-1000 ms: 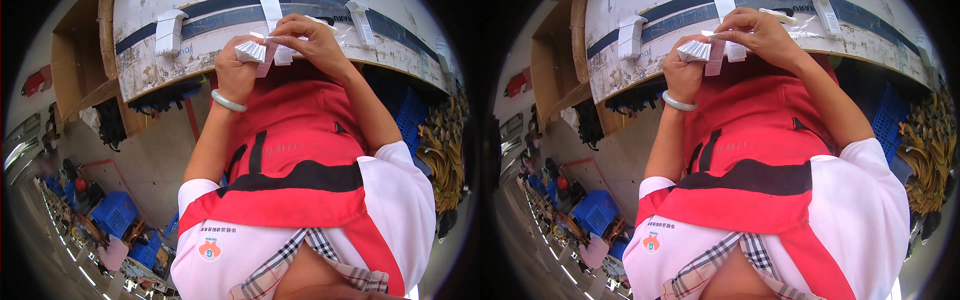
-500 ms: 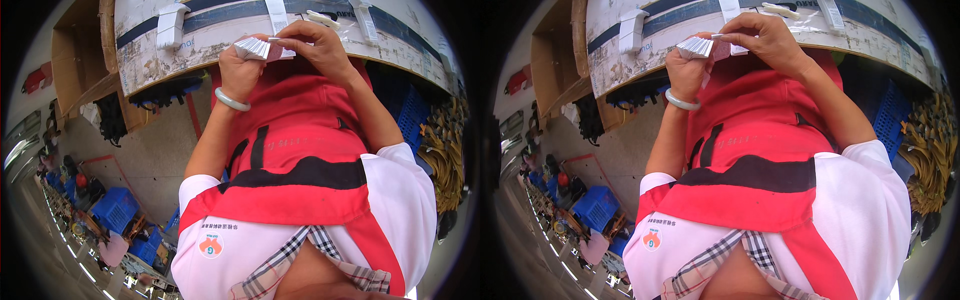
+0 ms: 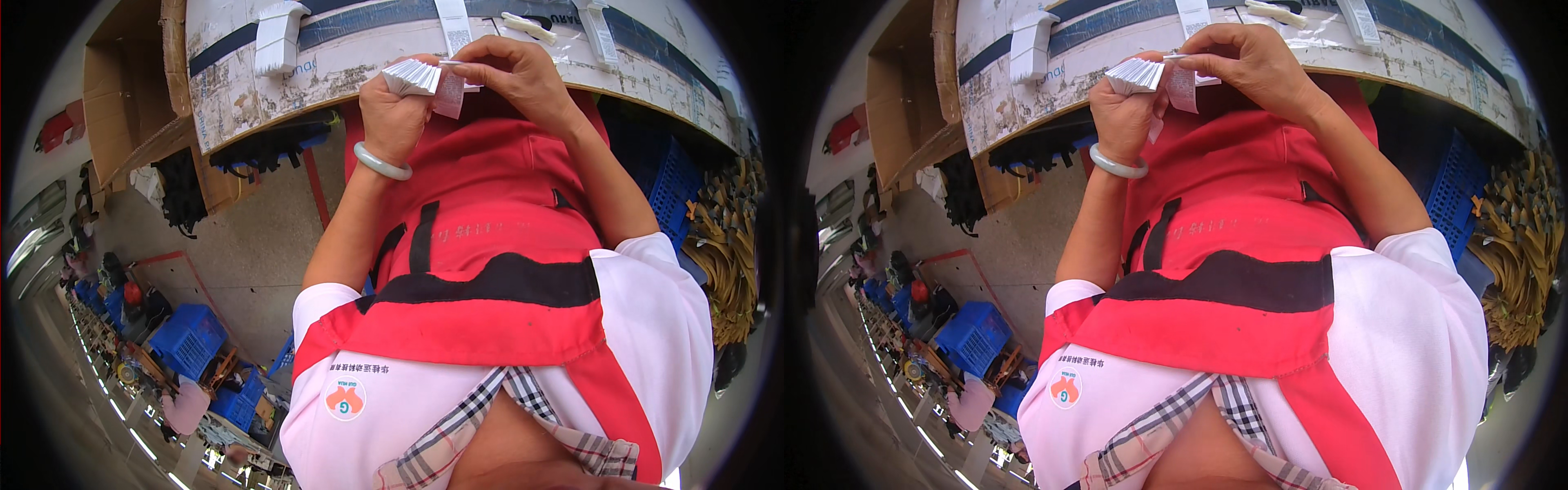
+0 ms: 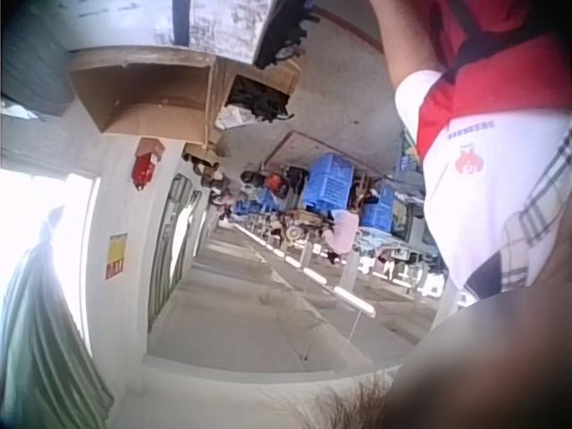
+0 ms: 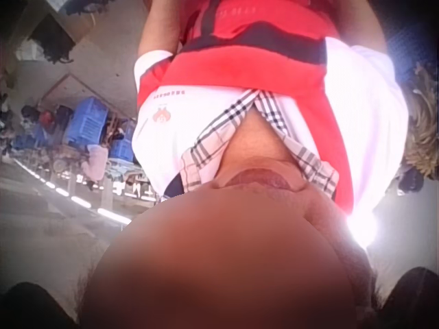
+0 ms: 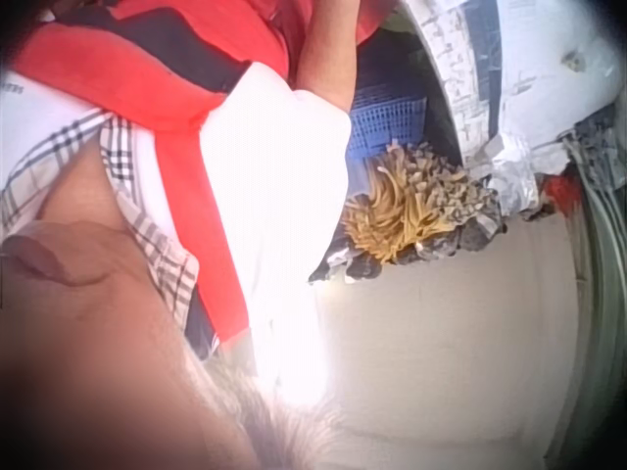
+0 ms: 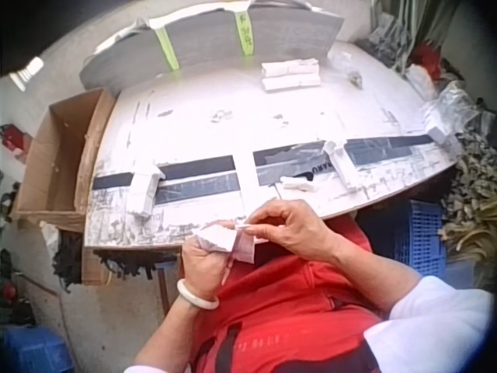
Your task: Handling and organizing small white labels at a factory workstation.
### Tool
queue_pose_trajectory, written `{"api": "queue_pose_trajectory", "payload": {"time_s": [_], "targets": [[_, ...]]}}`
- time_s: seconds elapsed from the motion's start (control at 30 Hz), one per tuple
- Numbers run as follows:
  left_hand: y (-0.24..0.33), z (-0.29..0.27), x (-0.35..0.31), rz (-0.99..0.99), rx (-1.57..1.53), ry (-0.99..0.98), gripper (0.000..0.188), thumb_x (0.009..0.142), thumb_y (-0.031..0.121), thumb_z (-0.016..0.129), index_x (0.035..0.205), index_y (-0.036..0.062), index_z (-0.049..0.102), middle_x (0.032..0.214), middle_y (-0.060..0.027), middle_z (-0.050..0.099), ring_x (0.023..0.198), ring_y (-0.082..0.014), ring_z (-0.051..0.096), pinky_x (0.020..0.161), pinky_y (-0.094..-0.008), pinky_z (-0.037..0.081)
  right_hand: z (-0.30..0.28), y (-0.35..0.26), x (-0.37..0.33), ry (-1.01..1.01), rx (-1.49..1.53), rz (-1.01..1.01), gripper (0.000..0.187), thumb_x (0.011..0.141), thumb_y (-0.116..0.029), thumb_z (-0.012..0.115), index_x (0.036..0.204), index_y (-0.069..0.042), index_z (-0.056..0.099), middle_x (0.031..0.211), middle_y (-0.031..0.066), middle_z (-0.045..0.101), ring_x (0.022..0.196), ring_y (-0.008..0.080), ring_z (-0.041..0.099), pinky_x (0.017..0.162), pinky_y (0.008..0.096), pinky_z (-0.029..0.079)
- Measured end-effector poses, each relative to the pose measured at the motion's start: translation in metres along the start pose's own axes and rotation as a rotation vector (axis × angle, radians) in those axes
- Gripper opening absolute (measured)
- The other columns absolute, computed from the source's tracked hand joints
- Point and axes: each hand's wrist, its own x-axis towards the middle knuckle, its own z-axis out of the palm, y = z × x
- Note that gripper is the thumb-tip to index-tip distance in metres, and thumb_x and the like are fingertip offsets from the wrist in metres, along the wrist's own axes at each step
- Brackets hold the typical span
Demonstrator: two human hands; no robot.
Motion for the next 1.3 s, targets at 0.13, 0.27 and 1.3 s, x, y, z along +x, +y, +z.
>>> {"api": "queue_pose_trajectory", "payload": {"time_s": [0.13, 0.27, 1.3], "targets": [[-0.003, -0.001, 0.0, 0.003, -0.05, -0.01, 0.014, 0.086, 0.006, 0.072, 0.098, -0.0005, 0.07, 0.066, -0.0017, 0.062, 0.051, -0.0059, 0.052, 0.045, -0.0199, 0.038, 0.001, 0.0, 0.0, -0.001, -0.002, -0.001, 0.018, 0.092, -0.014, 0.066, 0.103, 0.001, 0.068, 0.091, 0.0005, 0.066, 0.084, 0.0069, 0.059, 0.078, 0.022, 0.05], [-0.001, -0.001, 0.0, -0.122, -0.072, -0.028, 0.014, 0.087, 0.009, 0.071, 0.097, -0.0004, 0.069, 0.068, -0.0015, 0.061, 0.052, -0.0055, 0.05, 0.045, -0.0191, 0.036, -0.002, 0.001, 0.001, 0.005, -0.06, -0.037, 0.016, 0.091, -0.016, 0.067, 0.099, -0.001, 0.068, 0.088, -0.0001, 0.064, 0.079, 0.006, 0.058, 0.074, 0.0211, 0.048], [-0.008, -0.007, -0.002, -0.561, -0.411, -0.205, 0.013, 0.094, 0.013, 0.063, 0.098, 0.0008, 0.062, 0.072, -0.0014, 0.055, 0.052, -0.0071, 0.045, 0.044, -0.0214, 0.035, 0.011, 0.007, -0.001, 0.008, -0.528, -0.303, 0.041, 0.092, -0.025, 0.062, 0.13, -0.011, 0.057, 0.128, 0.0151, 0.054, 0.116, 0.0341, 0.053, 0.099, 0.0396, 0.043]]}}
